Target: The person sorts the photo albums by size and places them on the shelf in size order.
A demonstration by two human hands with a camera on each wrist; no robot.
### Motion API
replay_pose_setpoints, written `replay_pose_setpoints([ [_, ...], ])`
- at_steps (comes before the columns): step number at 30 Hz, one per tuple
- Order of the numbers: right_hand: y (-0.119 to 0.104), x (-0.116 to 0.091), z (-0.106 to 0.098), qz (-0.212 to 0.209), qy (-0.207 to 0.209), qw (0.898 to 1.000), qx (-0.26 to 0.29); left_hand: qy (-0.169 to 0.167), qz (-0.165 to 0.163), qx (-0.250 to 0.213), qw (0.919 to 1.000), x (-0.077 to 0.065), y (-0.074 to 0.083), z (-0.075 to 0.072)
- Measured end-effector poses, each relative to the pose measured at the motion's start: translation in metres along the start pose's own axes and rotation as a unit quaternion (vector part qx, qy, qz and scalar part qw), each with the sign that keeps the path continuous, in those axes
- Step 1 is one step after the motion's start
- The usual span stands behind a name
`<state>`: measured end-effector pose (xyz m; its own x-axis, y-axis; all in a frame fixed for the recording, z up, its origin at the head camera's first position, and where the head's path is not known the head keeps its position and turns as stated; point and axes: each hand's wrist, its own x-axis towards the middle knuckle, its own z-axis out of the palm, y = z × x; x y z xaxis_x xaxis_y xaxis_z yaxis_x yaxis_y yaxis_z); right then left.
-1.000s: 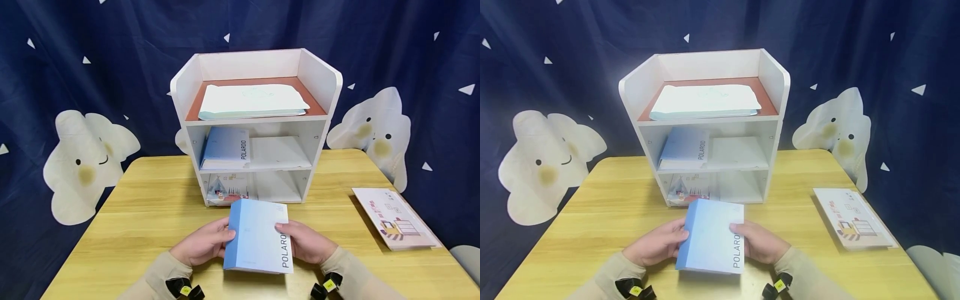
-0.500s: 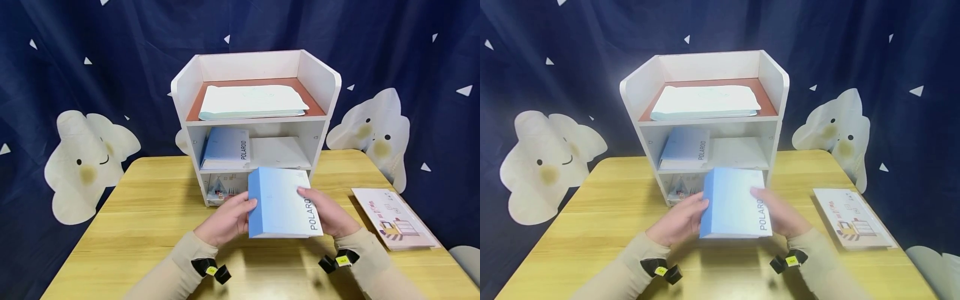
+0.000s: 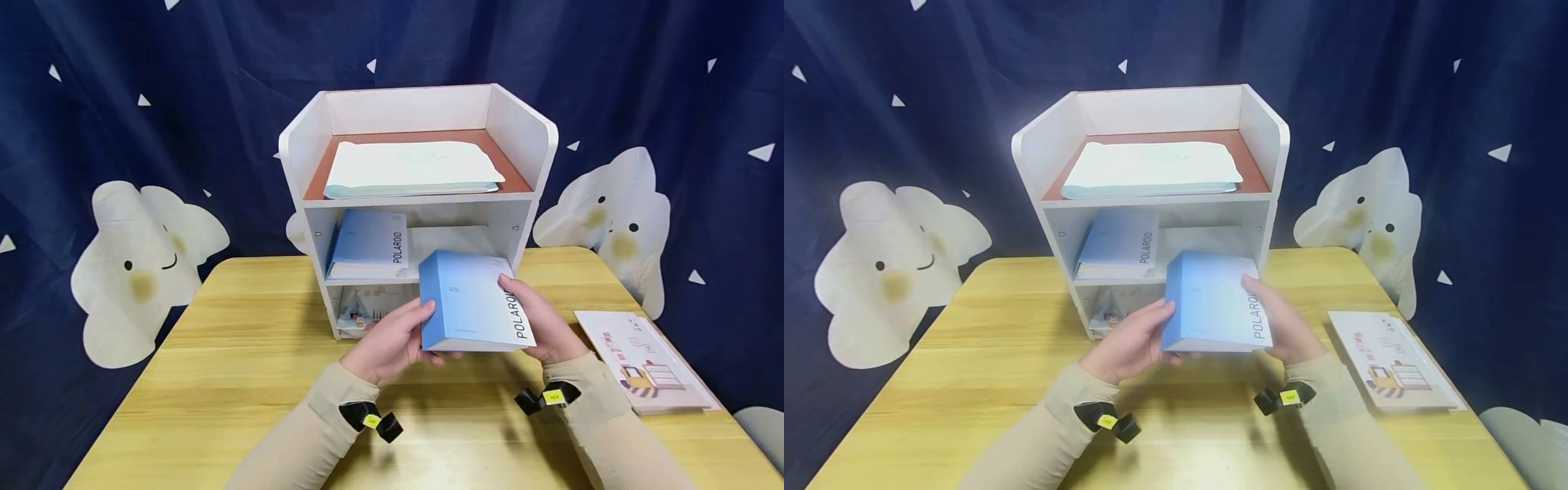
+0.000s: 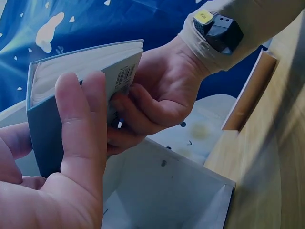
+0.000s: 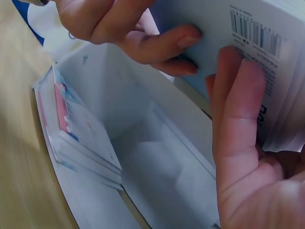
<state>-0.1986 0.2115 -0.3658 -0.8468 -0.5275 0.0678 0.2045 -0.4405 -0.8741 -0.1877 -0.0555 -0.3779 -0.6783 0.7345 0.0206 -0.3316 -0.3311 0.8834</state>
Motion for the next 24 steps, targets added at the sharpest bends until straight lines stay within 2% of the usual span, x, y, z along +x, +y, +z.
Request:
replay_pose_setpoints([
  [2, 0.001, 0.001, -0.002, 0.003, 0.016, 1.000, -0.020, 0.000, 0.001, -0.002, 1.0000, 0.000, 0.000, 0.000],
  [4, -0.002, 0.000, -0.004, 0.009, 0.044, 0.996, -0.082, 0.003, 0.001, -0.005, 1.0000, 0.001, -0.001, 0.001],
  [5, -0.006, -0.001, -0.004, 0.010, 0.064, 0.988, -0.138, 0.005, 0.001, -0.006, 1.0000, 0.002, -0.001, 0.001],
  [6, -0.011, -0.003, -0.003, 0.013, 0.083, 0.975, -0.206, 0.009, 0.000, -0.008, 0.9999, 0.002, -0.001, 0.002],
  [7, -0.018, -0.007, -0.002, 0.014, 0.102, 0.956, -0.275, 0.010, 0.001, -0.010, 0.9999, 0.003, -0.001, 0.002],
  [8, -0.025, -0.012, 0.001, 0.012, 0.122, 0.930, -0.346, 0.009, 0.001, -0.012, 0.9999, 0.003, -0.001, 0.003],
  [9, -0.033, -0.019, 0.004, -0.001, 0.138, 0.899, -0.416, 0.007, 0.001, -0.013, 0.9999, 0.004, -0.001, 0.004],
  [11, -0.049, -0.037, 0.016, -0.040, 0.169, 0.829, -0.532, 0.001, 0.001, -0.015, 0.9999, 0.004, -0.001, 0.005],
  [13, -0.060, -0.056, 0.032, -0.102, 0.176, 0.778, -0.595, -0.005, 0.003, -0.013, 0.9999, 0.004, 0.000, 0.005],
  [15, -0.066, -0.073, 0.051, -0.162, 0.150, 0.740, -0.636, -0.005, 0.004, -0.010, 0.9999, 0.004, 0.001, 0.005],
  [16, -0.066, -0.079, 0.060, -0.180, 0.124, 0.727, -0.650, -0.004, 0.005, -0.009, 0.9999, 0.004, 0.001, 0.005],
  [18, -0.062, -0.085, 0.075, -0.202, 0.046, 0.713, -0.670, 0.001, 0.007, -0.009, 0.9999, 0.004, 0.002, 0.004],
  [19, -0.058, -0.086, 0.080, -0.202, 0.003, 0.705, -0.679, 0.004, 0.007, -0.010, 0.9999, 0.004, 0.002, 0.004],
  [20, -0.054, -0.084, 0.085, -0.196, -0.036, 0.702, -0.683, 0.010, 0.008, -0.010, 0.9999, 0.003, 0.002, 0.004],
  [21, -0.048, -0.082, 0.088, -0.189, -0.063, 0.694, -0.692, 0.016, 0.009, -0.012, 0.9998, 0.003, 0.002, 0.004],
  [23, -0.037, -0.075, 0.093, -0.171, -0.090, 0.681, -0.706, 0.032, 0.009, -0.010, 0.9994, 0.003, 0.001, 0.004],
  [24, -0.033, -0.072, 0.094, -0.164, -0.088, 0.675, -0.714, 0.040, 0.008, -0.008, 0.9991, 0.003, 0.001, 0.004],
])
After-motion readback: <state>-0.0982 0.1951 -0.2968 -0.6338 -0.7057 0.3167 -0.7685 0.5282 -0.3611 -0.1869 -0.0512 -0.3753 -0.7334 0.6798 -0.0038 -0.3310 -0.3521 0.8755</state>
